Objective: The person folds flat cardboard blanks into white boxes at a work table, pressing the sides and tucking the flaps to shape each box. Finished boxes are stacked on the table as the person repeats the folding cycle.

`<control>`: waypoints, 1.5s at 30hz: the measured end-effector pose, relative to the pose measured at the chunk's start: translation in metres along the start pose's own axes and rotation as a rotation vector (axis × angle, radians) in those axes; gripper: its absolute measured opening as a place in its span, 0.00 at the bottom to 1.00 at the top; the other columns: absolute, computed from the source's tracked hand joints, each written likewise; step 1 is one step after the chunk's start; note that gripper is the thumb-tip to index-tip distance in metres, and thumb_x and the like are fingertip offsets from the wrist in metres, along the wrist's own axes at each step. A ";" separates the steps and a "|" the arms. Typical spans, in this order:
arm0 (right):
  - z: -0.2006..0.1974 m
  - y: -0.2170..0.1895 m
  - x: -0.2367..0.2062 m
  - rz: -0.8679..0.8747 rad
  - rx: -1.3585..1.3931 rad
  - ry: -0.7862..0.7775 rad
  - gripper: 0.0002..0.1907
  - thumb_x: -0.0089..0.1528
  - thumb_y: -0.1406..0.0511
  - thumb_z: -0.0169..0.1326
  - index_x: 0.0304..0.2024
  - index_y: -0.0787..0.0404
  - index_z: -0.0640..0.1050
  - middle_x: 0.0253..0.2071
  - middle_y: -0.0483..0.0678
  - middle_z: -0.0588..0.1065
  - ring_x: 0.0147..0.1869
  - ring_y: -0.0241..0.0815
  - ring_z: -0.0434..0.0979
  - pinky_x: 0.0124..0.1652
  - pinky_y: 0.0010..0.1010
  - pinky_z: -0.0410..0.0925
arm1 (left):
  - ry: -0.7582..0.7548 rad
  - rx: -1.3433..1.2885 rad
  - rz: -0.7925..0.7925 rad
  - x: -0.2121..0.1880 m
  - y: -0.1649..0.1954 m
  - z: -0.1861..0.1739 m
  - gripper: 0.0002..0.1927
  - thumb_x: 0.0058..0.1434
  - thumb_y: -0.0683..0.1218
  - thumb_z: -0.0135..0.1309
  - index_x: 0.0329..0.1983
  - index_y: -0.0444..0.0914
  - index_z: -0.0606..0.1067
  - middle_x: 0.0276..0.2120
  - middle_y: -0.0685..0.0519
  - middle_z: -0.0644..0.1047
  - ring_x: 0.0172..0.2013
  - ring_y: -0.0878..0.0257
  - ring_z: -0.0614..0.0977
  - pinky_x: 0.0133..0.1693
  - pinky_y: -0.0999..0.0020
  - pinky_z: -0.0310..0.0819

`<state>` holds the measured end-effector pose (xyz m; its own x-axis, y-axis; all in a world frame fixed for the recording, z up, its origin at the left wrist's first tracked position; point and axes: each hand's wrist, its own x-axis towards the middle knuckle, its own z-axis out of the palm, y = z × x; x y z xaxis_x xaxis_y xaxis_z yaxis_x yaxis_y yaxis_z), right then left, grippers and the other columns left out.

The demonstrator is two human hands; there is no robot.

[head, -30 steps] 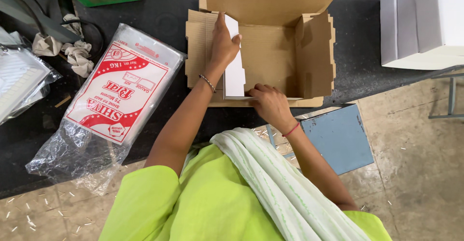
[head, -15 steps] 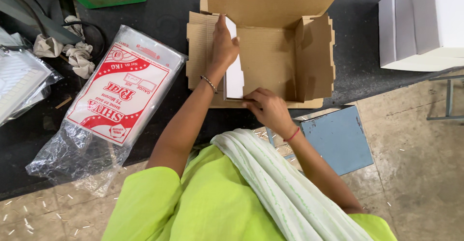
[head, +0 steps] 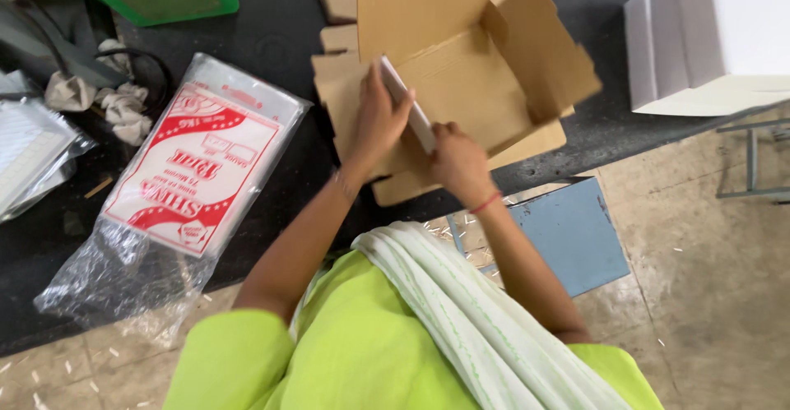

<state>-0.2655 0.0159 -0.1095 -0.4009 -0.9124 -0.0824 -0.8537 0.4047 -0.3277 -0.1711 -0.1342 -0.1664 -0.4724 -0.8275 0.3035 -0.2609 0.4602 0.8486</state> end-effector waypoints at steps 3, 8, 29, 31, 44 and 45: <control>-0.015 0.040 -0.010 0.041 0.014 0.091 0.19 0.55 0.69 0.53 0.50 0.57 0.78 0.46 0.54 0.76 0.47 0.61 0.78 0.44 0.51 0.72 | -0.186 -0.061 -0.019 -0.045 0.030 -0.009 0.24 0.69 0.52 0.56 0.63 0.36 0.67 0.58 0.42 0.71 0.58 0.46 0.76 0.59 0.54 0.73; -0.004 0.055 -0.010 0.021 0.002 0.261 0.12 0.60 0.66 0.55 0.46 0.60 0.78 0.43 0.54 0.76 0.48 0.59 0.78 0.41 0.51 0.71 | -0.136 0.282 0.717 -0.011 0.049 0.000 0.30 0.58 0.59 0.59 0.55 0.34 0.72 0.53 0.44 0.73 0.55 0.46 0.76 0.57 0.51 0.65; -0.054 0.004 -0.032 -0.278 0.379 0.330 0.18 0.60 0.73 0.54 0.53 0.58 0.78 0.55 0.52 0.73 0.57 0.54 0.76 0.53 0.41 0.72 | -0.139 0.515 0.794 0.101 -0.016 -0.069 0.20 0.62 0.41 0.57 0.58 0.37 0.79 0.68 0.34 0.68 0.63 0.40 0.69 0.64 0.45 0.61; -0.077 0.034 -0.033 -0.154 0.248 0.418 0.29 0.55 0.81 0.47 0.55 0.57 0.78 0.58 0.50 0.74 0.59 0.55 0.75 0.55 0.41 0.70 | -0.211 0.426 0.680 0.087 -0.006 -0.071 0.22 0.61 0.42 0.57 0.60 0.34 0.78 0.65 0.33 0.68 0.60 0.36 0.69 0.61 0.41 0.59; -0.093 0.118 -0.020 -0.468 -0.119 0.413 0.18 0.58 0.65 0.64 0.50 0.53 0.77 0.68 0.47 0.69 0.73 0.54 0.63 0.68 0.47 0.60 | -0.282 0.699 0.749 0.035 0.047 -0.078 0.09 0.55 0.42 0.58 0.38 0.46 0.83 0.64 0.47 0.76 0.61 0.51 0.73 0.68 0.50 0.53; -0.091 0.115 -0.024 -0.423 -0.106 0.374 0.23 0.56 0.66 0.63 0.54 0.59 0.76 0.67 0.49 0.70 0.71 0.54 0.65 0.66 0.47 0.61 | -0.304 0.600 0.673 0.032 0.051 -0.080 0.11 0.57 0.42 0.57 0.43 0.42 0.83 0.62 0.46 0.76 0.61 0.51 0.73 0.66 0.51 0.56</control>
<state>-0.3848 0.0896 -0.0594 -0.0908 -0.9206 0.3798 -0.9863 0.0305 -0.1618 -0.1323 -0.1624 -0.0787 -0.8579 -0.2484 0.4498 -0.2029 0.9680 0.1476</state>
